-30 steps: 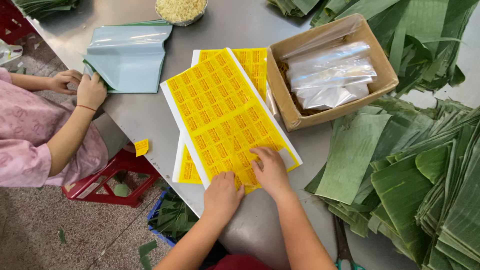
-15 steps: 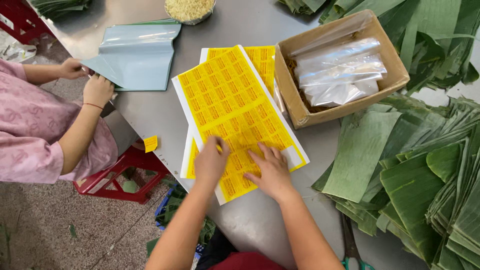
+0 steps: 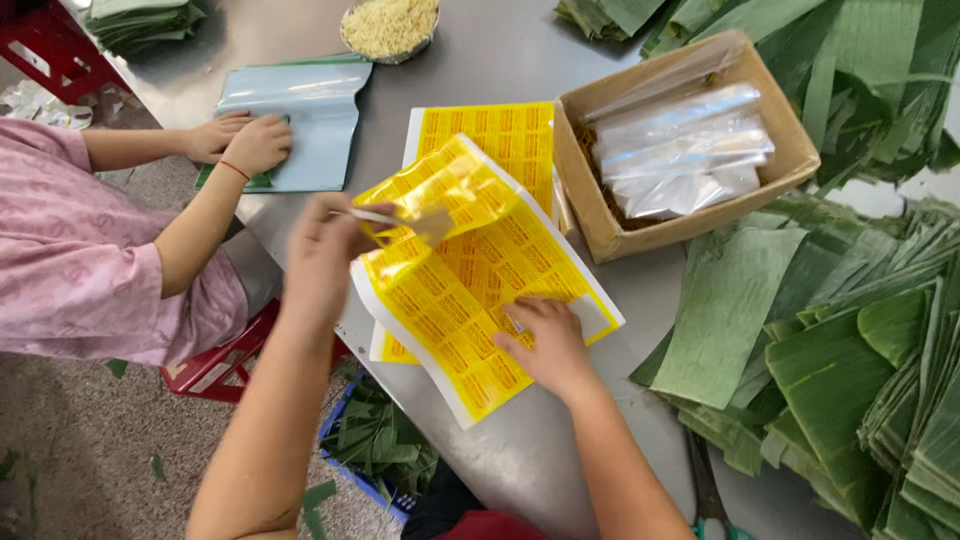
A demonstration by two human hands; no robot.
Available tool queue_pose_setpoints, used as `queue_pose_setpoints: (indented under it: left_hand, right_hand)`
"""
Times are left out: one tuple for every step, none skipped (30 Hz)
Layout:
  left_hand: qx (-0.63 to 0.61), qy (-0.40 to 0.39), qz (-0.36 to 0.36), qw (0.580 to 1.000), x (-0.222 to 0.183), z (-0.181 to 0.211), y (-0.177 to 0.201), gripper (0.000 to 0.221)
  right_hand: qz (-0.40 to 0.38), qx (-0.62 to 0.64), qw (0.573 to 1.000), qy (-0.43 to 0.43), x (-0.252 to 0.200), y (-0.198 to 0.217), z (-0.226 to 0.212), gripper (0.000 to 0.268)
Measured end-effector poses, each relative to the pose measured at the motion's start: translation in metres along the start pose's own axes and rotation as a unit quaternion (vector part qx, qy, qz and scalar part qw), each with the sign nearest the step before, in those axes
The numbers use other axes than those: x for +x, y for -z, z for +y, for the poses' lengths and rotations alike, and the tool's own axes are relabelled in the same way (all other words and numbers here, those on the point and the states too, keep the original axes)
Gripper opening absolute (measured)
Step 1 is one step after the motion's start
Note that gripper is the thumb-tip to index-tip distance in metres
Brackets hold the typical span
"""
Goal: The person peels yellow labels from a large sheet and applies them to small individual pieces of plastic or cardboard while working at a table with banana leaves.
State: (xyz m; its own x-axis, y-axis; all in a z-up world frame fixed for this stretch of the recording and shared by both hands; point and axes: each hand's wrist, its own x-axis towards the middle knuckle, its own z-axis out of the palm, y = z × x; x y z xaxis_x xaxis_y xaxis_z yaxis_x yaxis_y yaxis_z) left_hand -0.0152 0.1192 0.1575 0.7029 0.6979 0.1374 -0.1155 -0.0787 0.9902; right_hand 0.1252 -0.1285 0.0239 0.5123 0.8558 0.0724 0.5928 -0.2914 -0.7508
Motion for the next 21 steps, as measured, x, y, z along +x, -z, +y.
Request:
queue_pose_setpoints:
  left_hand:
    - [0.008, 0.007, -0.044, 0.999, -0.008, -0.006, -0.007, 0.009]
    - [0.022, 0.018, -0.065, 0.998, -0.013, -0.014, -0.019, 0.008]
    - [0.035, 0.029, -0.085, 0.995, -0.019, -0.021, -0.031, 0.006]
    - [0.010, 0.042, -0.113, 0.993, -0.025, -0.027, -0.042, 0.008]
    - [-0.014, 0.056, -0.141, 0.988, -0.030, -0.032, -0.054, 0.010]
    - [-0.066, 0.095, -0.132, 0.985, -0.036, -0.039, -0.067, 0.010]
    - [-0.118, 0.134, -0.122, 0.976, -0.040, -0.045, -0.079, 0.010]
    - [-0.168, 0.172, -0.110, 0.964, -0.041, -0.050, -0.089, 0.011]
    - [-0.188, 0.187, -0.102, 0.959, -0.042, -0.054, -0.099, 0.010]
    - [-0.207, 0.203, -0.091, 0.953, -0.042, -0.058, -0.107, 0.009]
    - [-0.227, 0.219, -0.081, 0.946, -0.041, -0.060, -0.112, 0.008]
    - [-0.227, 0.227, -0.084, 0.943, -0.040, -0.062, -0.115, 0.009]
    - [-0.226, 0.236, -0.086, 0.941, -0.040, -0.064, -0.118, 0.009]
    - [-0.225, 0.242, -0.088, 0.940, -0.039, -0.065, -0.118, 0.010]
    - [-0.244, 0.232, -0.096, 0.937, -0.038, -0.066, -0.118, 0.010]
    - [-0.261, 0.224, -0.103, 0.933, -0.038, -0.068, -0.118, 0.009]
    - [-0.279, 0.216, -0.110, 0.929, -0.037, -0.071, -0.118, 0.009]
    - [-0.279, 0.212, -0.078, 0.933, -0.037, -0.075, -0.117, 0.009]
    - [-0.278, 0.207, -0.046, 0.937, -0.035, -0.079, -0.117, 0.009]
    - [-0.278, 0.201, -0.014, 0.939, -0.031, -0.084, -0.117, 0.009]
    - [-0.303, 0.217, 0.033, 0.927, -0.025, -0.089, -0.115, 0.003]
  right_hand:
    - [0.009, 0.062, 0.998, -0.019, -0.003, -0.001, -0.001, 0.048]
    - [0.022, 0.122, 0.992, -0.037, -0.003, -0.001, -0.001, 0.047]
    - [0.035, 0.181, 0.981, -0.054, -0.003, 0.000, -0.002, 0.047]
    - [0.042, 0.225, 0.972, -0.052, -0.002, 0.000, -0.002, 0.054]
    - [0.048, 0.269, 0.961, -0.050, -0.001, -0.001, -0.002, 0.063]
    - [0.053, 0.313, 0.947, -0.050, -0.003, -0.003, -0.001, 0.073]
    - [0.055, 0.347, 0.935, -0.054, -0.003, -0.005, 0.000, 0.071]
    - [0.056, 0.380, 0.921, -0.056, -0.002, -0.008, 0.003, 0.070]
    - [0.058, 0.414, 0.907, -0.058, -0.001, -0.011, 0.007, 0.068]
    - [0.063, 0.450, 0.889, -0.060, 0.001, -0.013, 0.012, 0.055]
    - [0.069, 0.485, 0.870, -0.062, 0.003, -0.015, 0.019, 0.042]
    - [0.075, 0.520, 0.848, -0.065, 0.002, -0.016, 0.026, 0.031]
    - [0.068, 0.518, 0.851, -0.057, 0.001, -0.016, 0.034, 0.028]
    - [0.060, 0.517, 0.853, -0.046, 0.001, -0.017, 0.040, 0.024]
    - [0.052, 0.515, 0.855, -0.036, 0.002, -0.018, 0.045, 0.021]
    - [0.067, 0.511, 0.856, -0.037, 0.001, -0.020, 0.048, 0.017]
    - [0.081, 0.506, 0.858, -0.039, 0.001, -0.022, 0.049, 0.014]
    - [0.096, 0.500, 0.860, -0.043, -0.001, -0.025, 0.049, 0.012]
    - [0.102, 0.506, 0.855, -0.045, -0.002, -0.027, 0.048, 0.011]
    - [0.109, 0.509, 0.852, -0.046, -0.001, -0.028, 0.047, 0.009]
    - [0.116, 0.513, 0.849, -0.046, -0.001, -0.028, 0.045, 0.008]
